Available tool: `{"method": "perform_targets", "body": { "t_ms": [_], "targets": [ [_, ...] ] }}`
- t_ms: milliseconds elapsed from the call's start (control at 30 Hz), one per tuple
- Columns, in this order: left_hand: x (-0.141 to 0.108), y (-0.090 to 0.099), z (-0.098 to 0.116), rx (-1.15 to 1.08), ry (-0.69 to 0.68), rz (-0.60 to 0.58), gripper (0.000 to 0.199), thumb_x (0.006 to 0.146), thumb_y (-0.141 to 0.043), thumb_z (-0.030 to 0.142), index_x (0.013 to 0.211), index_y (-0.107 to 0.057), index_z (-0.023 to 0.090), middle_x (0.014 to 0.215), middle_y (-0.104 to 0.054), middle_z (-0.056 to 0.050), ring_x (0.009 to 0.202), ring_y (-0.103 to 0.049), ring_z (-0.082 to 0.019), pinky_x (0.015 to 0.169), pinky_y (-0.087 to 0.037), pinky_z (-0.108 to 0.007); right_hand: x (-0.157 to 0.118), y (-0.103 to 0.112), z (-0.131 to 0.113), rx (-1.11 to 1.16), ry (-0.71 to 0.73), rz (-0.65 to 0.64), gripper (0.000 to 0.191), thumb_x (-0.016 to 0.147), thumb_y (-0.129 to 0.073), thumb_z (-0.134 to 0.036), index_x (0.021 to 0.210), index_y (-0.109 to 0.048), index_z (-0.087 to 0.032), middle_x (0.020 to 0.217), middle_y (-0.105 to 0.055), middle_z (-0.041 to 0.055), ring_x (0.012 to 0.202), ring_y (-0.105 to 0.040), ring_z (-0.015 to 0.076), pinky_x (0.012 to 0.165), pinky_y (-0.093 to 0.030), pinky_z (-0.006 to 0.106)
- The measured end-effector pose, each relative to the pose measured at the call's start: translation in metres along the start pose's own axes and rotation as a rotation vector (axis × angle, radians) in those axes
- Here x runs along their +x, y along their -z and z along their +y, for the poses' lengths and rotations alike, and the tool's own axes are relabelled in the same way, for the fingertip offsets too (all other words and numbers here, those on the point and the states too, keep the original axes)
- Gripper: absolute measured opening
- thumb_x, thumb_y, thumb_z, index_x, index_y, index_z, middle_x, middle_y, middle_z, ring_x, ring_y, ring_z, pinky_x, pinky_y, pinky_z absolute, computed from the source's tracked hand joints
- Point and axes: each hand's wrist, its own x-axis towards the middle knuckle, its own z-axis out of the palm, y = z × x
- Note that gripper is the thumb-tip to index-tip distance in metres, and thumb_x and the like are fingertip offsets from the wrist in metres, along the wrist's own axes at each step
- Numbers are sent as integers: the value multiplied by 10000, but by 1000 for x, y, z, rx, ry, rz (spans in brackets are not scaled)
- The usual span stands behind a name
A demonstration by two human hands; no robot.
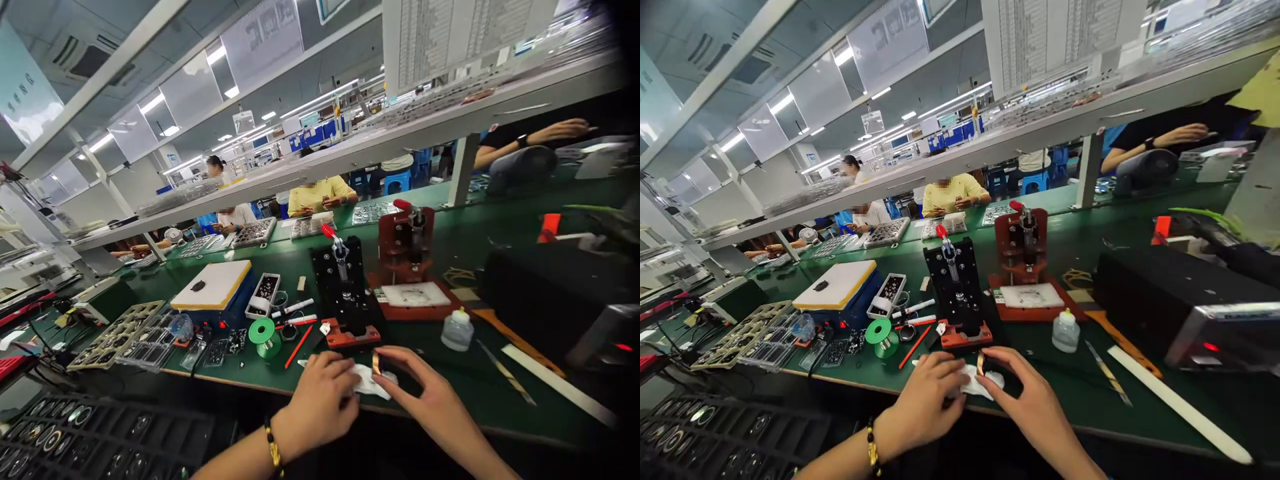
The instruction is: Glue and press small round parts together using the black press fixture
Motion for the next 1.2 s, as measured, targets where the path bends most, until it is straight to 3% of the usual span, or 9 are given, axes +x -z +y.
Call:
{"method": "perform_targets", "body": {
  "t_ms": [67, 200, 367, 433, 533, 733, 933, 1200],
  "targets": [
    [4, 3, 6, -102, 67, 77, 339, 915, -715, 265, 1252, -737, 236, 1451, -656, -80, 1346, -549, -337, 1167, -425, -549, -2, -1, 0, -25, 8, -10, 526, 873, -710, -667, 1178, -735, -239, 1270, -732, 104, 1155, -727, 294, 1027, -610, 433],
    [10, 10, 14, -420, 125, 188, 421, 942, -708, 310, 1346, -687, 191, 1394, -678, -109, 1296, -624, -268, 1165, -472, -424, -6, -3, 3, -89, 45, -6, 577, 858, -676, -749, 1171, -732, -268, 1259, -733, 82, 1133, -730, 308, 1028, -599, 470],
    [20, 1, 7, -767, 325, 41, 679, 843, -823, 496, 1426, -634, 204, 1402, -676, -137, 1165, -707, -305, 1031, -562, -434, -6, -7, 9, -140, 144, -60, 544, 909, -617, -742, 1196, -728, -293, 1252, -743, 56, 1102, -746, 285, 901, -646, 390],
    [24, -7, 1, -901, 349, -18, 760, 786, -862, 539, 1417, -637, 180, 1337, -707, -147, 1187, -696, -324, 1054, -545, -454, -7, -8, 11, -162, 180, -78, 507, 934, -605, -715, 1202, -729, -303, 1256, -744, 43, 1090, -752, 269, 837, -656, 357],
    [32, -11, -7, -1051, 346, -100, 794, 689, -912, 587, 1314, -691, 150, 1199, -740, -127, 1162, -689, -309, 1093, -507, -462, -10, -9, 9, -199, 246, -86, 459, 963, -593, -674, 1225, -724, -321, 1272, -740, 25, 1099, -753, 257, 882, -657, 367],
    [44, 5, -16, -1115, 396, -270, 735, 534, -1008, 524, 1108, -756, 141, 978, -707, -53, 996, -676, -241, 1089, -469, -456, -11, -8, 0, -234, 282, -92, 380, 982, -619, -582, 1232, -735, -321, 1271, -746, 16, 1105, -756, 245, 950, -650, 357],
    [46, 4, -16, -1147, 437, -314, 784, 498, -1004, 564, 1107, -757, 137, 996, -718, -71, 996, -683, -249, 1084, -473, -459, -13, -8, 0, -227, 309, -57, 316, 1000, -632, -496, 1243, -723, -317, 1264, -747, 9, 1117, -751, 226, 993, -635, 343],
    [45, 11, -13, -1128, 506, -333, 824, 493, -996, 571, 1128, -768, 98, 1019, -728, -102, 1020, -696, -287, 1102, -473, -491, -15, -6, 5, -247, 261, -110, 350, 1009, -599, -554, 1284, -676, -352, 1313, -723, -8, 1132, -743, 241, 1004, -621, 382]
  ]
}}
